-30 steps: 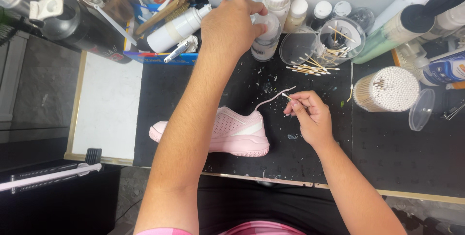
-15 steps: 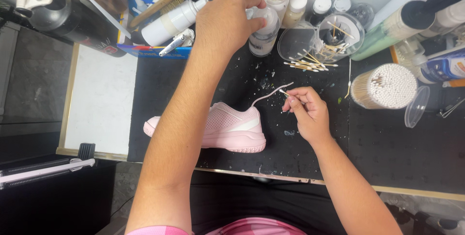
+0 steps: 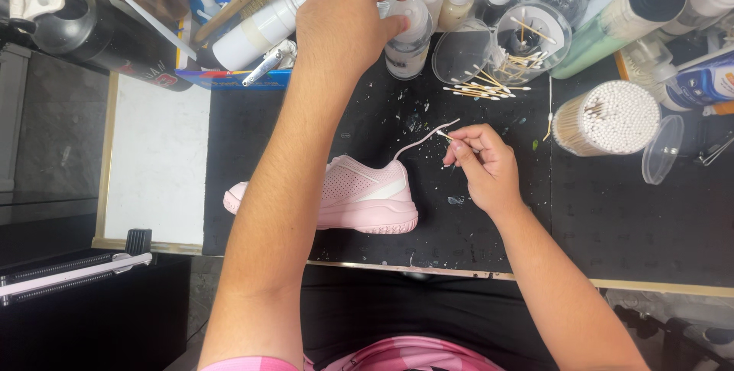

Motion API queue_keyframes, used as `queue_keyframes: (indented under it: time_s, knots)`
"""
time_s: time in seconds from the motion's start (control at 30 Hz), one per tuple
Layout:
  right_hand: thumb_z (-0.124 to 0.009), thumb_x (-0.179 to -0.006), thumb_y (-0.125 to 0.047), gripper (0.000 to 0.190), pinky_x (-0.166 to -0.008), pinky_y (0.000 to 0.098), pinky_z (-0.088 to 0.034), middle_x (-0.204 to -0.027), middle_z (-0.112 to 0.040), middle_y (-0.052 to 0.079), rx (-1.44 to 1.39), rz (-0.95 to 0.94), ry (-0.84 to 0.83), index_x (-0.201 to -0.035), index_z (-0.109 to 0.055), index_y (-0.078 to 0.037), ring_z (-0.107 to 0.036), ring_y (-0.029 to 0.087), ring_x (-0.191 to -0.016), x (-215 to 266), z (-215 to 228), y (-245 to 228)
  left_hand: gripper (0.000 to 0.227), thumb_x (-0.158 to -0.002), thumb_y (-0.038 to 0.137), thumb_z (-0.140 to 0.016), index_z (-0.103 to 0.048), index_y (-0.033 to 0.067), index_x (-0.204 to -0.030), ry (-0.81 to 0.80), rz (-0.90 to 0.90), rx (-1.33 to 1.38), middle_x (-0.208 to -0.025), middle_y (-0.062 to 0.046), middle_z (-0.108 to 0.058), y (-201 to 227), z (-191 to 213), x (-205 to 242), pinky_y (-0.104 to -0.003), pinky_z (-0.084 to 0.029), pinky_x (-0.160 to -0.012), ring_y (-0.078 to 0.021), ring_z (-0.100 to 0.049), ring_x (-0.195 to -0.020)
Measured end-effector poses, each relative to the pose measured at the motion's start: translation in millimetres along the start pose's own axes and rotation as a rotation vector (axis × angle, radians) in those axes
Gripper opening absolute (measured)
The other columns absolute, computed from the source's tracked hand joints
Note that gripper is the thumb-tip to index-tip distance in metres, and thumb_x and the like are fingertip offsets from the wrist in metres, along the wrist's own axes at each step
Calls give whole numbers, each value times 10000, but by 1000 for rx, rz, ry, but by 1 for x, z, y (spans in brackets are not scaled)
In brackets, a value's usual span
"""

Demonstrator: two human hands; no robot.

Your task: The person cleans a pink sneaker using cotton swabs and a liquid solution. They meticulously scrub the textured sole, the upper mesh, and the laces, repeatedly dipping the swabs into a container to refresh the cleaning agent.

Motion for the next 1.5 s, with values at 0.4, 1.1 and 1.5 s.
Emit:
queue_keyframes:
  time_s: [0.4, 1.1, 1.5]
  knots:
    - [-647, -1081, -31, 67, -697, 248, -483, -864, -691, 51, 333, 376, 245, -1103, -662, 31, -594, 67, -728, -27, 0, -68, 69, -894, 169, -672, -715, 116, -904, 85, 56, 45, -865, -89, -713, 28, -9, 114, -464, -560, -692, -331, -708, -768]
    - [-648, -1095, -60, 78, -724, 397, -508, -958, -715, 104, 609, 595, 111, -1134, -673, 2, -655, 231, -830, -108, -23, -133, 120, -1004, 216, -706, -677, 100, -994, 451, 127, 287, -701, -11, -647, 25, 71, 203, -344, -395, -684, -188, -623, -633]
    - [-662, -1047, -46, 71, -892, 281, -547, -1069, -630, 97, -267, 170, -162, -1092, -640, 5, -667, 152, -972, 53, -77, -114, 207, -1031, 132, -659, -755, 65, -1202, 475, 183, 316, -734, -44, -634, 26, 80, 232, -334, -409, -655, -193, -548, -611]
Point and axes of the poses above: each hand's wrist, its own x-axis away from the middle knuckle, its own z-axis out of the back of the hand, y = z × x, the point moved 3 cm from there along -x, towards the middle knuckle
